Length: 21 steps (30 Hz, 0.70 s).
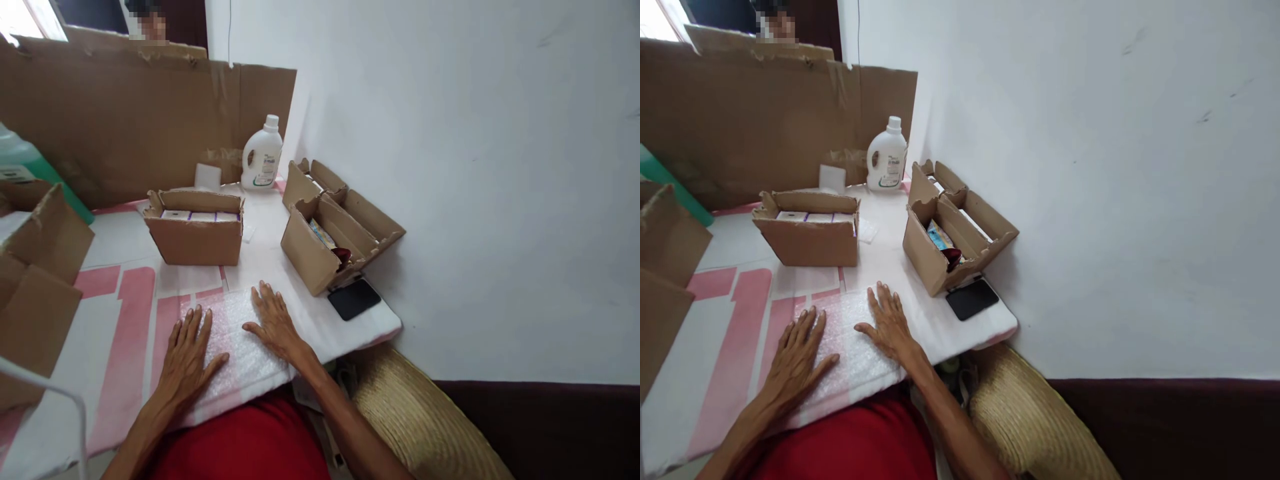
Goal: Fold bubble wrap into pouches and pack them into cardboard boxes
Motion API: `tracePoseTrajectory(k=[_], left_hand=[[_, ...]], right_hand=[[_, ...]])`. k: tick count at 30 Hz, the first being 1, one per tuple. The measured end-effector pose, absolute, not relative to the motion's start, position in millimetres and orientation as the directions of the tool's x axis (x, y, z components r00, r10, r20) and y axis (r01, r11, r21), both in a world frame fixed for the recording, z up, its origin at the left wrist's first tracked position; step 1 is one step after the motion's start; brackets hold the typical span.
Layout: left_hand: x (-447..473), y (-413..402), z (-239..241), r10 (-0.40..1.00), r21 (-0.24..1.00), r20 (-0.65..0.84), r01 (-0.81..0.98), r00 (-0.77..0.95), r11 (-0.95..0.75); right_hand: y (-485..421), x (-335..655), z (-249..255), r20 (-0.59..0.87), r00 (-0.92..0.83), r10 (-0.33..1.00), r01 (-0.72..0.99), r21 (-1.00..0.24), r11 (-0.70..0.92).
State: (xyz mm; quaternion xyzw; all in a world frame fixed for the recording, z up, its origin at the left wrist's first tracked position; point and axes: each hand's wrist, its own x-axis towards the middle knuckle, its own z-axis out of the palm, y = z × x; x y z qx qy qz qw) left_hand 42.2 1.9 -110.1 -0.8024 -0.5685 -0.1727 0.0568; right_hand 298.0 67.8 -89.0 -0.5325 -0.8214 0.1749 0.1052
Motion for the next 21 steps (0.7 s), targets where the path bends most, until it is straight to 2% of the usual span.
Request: tracePoseTrajectory(k=[2,5,9,14,17,21], left_hand=[[33.9,-7.6,-99.2,0.877,0.134,0.355,0.911,0.323,-0.389],[19.3,-28.2,-86.4,0.808,0.132,0.353,0.83,0.471,-0.541],[8.6,-50.5,-87.3,0.732,0.1,0.338,0.751,0.591,-0.653],[5.4,-60.1,-96.0,0.714,0.118,0.391,0.738,0.581,-0.665],[2.7,-61.8,-92.9,0.734,0.21,0.411,0.728,0.54,-0.653],[2.1,-57.4,-79.4,0.834,0.451,0.381,0.707,0.399,-0.544]], right_hand=[[58.4,314.3,-82.4,0.064,-0.438,0.897,0.804,-0.42,0.422],[37.4,343.0,-77.5,0.161,-0.588,0.793,0.698,-0.395,0.598],[9.1,362.1,-85.1,0.133,-0.734,0.666,0.584,-0.378,0.719],[-7.9,360.6,-96.3,0.116,-0.738,0.665,0.597,-0.347,0.724],[-6.5,363.1,-95.0,0.155,-0.719,0.678,0.591,-0.378,0.713],[4.6,366.8,-94.3,0.231,-0.622,0.748,0.583,-0.5,0.64]])
